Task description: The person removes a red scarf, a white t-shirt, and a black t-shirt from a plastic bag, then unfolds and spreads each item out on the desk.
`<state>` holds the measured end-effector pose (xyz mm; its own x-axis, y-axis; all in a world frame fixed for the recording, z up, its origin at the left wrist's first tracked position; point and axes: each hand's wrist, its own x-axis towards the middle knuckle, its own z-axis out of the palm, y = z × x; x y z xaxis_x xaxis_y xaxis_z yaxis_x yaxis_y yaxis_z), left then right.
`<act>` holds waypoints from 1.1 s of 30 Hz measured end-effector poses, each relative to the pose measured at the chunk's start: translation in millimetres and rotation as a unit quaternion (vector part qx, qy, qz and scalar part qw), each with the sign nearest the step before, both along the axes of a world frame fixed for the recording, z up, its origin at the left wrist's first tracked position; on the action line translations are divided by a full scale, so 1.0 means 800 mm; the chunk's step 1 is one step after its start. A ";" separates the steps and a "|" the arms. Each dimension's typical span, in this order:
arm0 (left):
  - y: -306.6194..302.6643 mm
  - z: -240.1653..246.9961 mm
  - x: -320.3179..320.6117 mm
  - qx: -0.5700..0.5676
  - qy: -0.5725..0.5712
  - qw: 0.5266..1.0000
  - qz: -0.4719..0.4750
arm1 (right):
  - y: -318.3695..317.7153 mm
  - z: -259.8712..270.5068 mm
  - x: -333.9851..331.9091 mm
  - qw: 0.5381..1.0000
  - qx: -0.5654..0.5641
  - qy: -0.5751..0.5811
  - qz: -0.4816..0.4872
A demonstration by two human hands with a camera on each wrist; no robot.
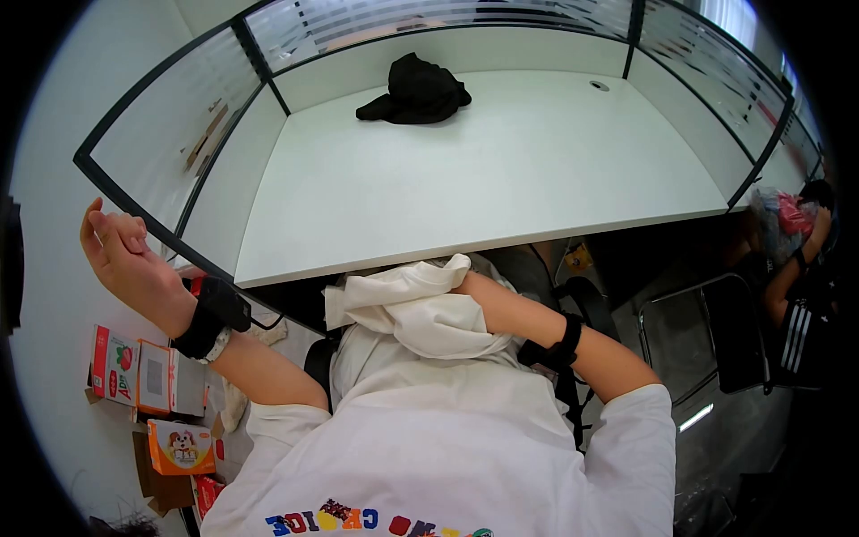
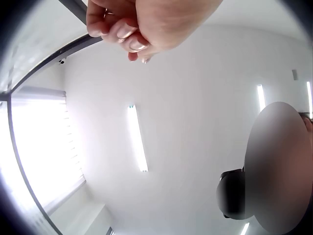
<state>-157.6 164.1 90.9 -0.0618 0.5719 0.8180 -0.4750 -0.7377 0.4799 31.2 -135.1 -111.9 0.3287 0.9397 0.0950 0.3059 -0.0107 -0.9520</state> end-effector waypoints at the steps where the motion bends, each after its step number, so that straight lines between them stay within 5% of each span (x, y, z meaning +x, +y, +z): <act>1: -0.005 0.003 0.001 0.000 0.000 1.000 0.000 | 0.000 -0.001 0.000 1.000 -0.002 0.000 -0.003; 4: -0.025 0.012 0.010 -0.026 -0.016 0.988 0.154 | -0.001 0.001 0.000 1.000 -0.002 -0.009 0.001; 12: 0.019 -0.004 0.007 -0.039 -0.035 0.964 0.261 | -0.001 -0.003 0.003 0.999 0.015 -0.034 0.009; 14: 0.035 -0.013 0.006 0.020 0.046 0.917 0.395 | 0.000 -0.011 0.007 0.999 0.010 -0.034 0.015; 16: 0.056 -0.021 0.010 0.024 0.077 0.903 0.421 | -0.001 -0.006 0.005 0.998 0.011 -0.052 0.015; 21: 0.055 -0.018 0.004 -0.093 0.277 0.916 0.274 | 0.001 -0.011 0.008 0.999 0.016 -0.049 0.017; 25: 0.041 -0.013 -0.010 0.007 0.271 0.874 0.403 | 0.000 -0.005 0.004 0.999 0.012 -0.039 0.017; 27: -0.002 0.002 -0.007 0.047 0.166 0.946 0.276 | 0.000 -0.003 0.003 0.999 0.007 -0.030 0.015; 28: -0.010 0.004 -0.006 0.045 0.165 0.946 0.277 | 0.000 -0.003 0.003 1.000 0.006 -0.022 0.011; 30: -0.025 0.007 -0.003 -0.004 0.127 0.990 0.059 | 0.000 -0.001 0.002 1.000 0.005 -0.015 0.007; 33: -0.040 0.009 0.001 0.010 0.112 0.993 -0.039 | -0.002 0.006 0.001 1.000 -0.006 -0.028 0.008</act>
